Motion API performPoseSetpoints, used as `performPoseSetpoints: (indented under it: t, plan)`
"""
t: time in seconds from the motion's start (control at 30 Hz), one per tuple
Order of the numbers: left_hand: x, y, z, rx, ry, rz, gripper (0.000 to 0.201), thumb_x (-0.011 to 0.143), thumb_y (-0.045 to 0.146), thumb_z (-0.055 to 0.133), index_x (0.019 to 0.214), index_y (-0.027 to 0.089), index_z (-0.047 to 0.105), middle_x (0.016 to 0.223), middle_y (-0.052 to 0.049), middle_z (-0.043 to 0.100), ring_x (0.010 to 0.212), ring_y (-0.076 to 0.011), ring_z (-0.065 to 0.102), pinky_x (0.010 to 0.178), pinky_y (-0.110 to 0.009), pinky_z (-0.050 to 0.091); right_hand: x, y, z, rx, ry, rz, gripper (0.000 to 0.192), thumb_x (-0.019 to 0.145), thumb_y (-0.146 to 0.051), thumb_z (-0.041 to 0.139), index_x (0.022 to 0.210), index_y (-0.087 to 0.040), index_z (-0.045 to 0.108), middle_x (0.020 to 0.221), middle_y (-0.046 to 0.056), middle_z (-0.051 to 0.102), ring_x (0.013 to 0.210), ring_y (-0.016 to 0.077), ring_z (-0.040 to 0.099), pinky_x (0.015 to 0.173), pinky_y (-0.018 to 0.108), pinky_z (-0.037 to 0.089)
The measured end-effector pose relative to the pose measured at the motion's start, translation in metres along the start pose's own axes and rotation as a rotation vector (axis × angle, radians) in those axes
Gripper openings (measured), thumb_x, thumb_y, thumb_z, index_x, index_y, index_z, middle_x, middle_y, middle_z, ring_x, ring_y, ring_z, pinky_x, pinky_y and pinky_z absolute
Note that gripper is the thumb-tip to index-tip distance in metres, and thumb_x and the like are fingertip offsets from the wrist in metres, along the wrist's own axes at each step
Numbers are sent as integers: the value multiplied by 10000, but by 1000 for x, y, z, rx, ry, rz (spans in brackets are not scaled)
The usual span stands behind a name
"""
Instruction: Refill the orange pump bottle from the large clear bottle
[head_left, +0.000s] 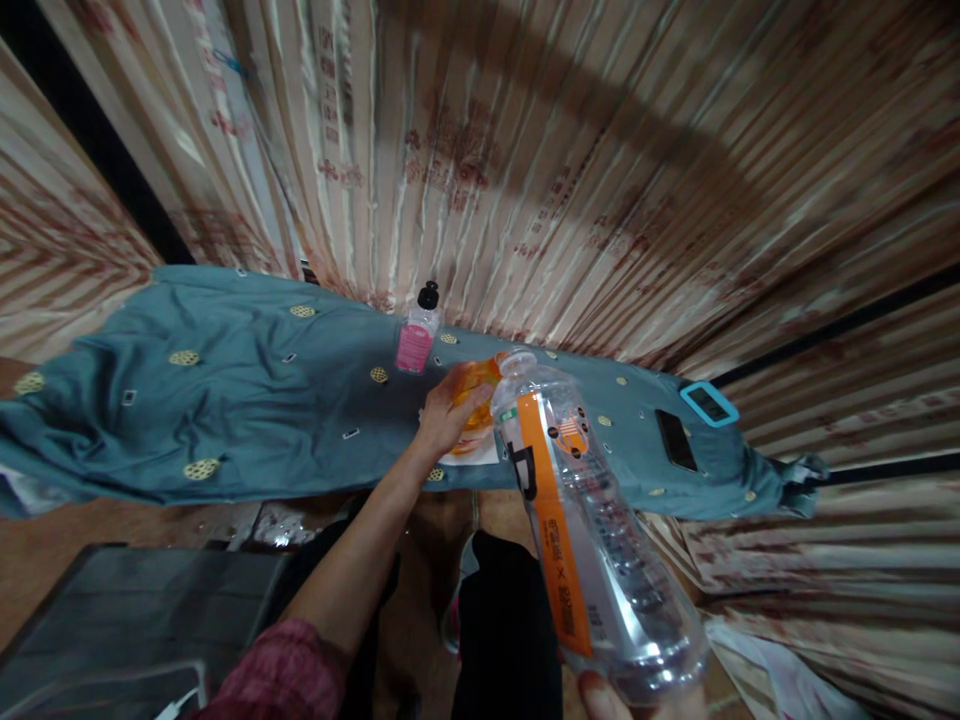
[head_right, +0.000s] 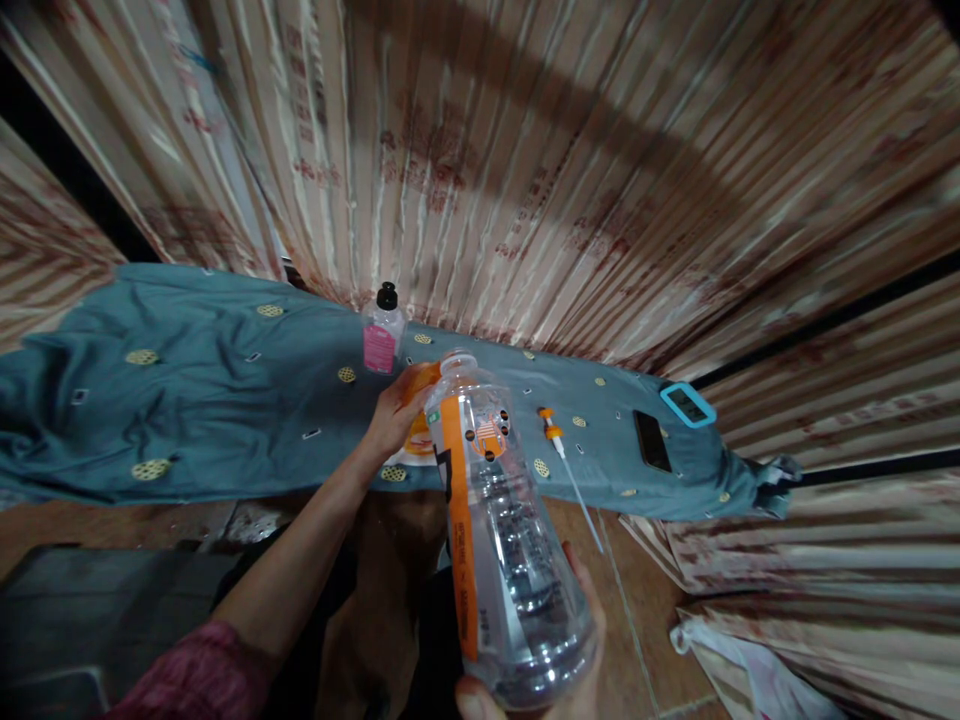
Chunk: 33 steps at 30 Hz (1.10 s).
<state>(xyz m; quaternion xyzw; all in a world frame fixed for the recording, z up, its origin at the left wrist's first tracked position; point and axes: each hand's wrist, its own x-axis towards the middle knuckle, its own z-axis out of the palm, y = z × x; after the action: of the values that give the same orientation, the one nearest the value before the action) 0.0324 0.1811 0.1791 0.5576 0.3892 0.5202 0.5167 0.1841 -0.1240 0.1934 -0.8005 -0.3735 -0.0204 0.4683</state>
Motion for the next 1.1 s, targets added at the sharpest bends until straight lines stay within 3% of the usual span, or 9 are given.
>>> performPoseSetpoints:
  t: [0.2,0.83,1.1]
  plan:
    - [1,-2,0,16,-4,16,528,824,504,697,1216,152,681,1096,-90,803,1069,-297,741,1007,-405,572,2,-1,0,-8,-12,-5,789,708,-715,742,1298,-198,658,1257,190,653,1385,519,497,1200,753,282]
    - [1,-1,0,9,2,2,509,814,505,716,1201,174,694,1119,-87,810,1094,-305,750,1022,-418,577,2,-5,-2,28,-38,25,892,684,-695,769,1403,-200,586,1264,189,663,1355,510,533,1172,734,331]
    - [1,-2,1,-2,7,-15,547,810,517,716,1223,158,682,1144,-102,800,1109,-304,744,1039,-425,570,4,-11,-2,32,-33,14,833,693,-679,768,1364,-210,615,1247,186,666,1306,491,579,1133,718,392]
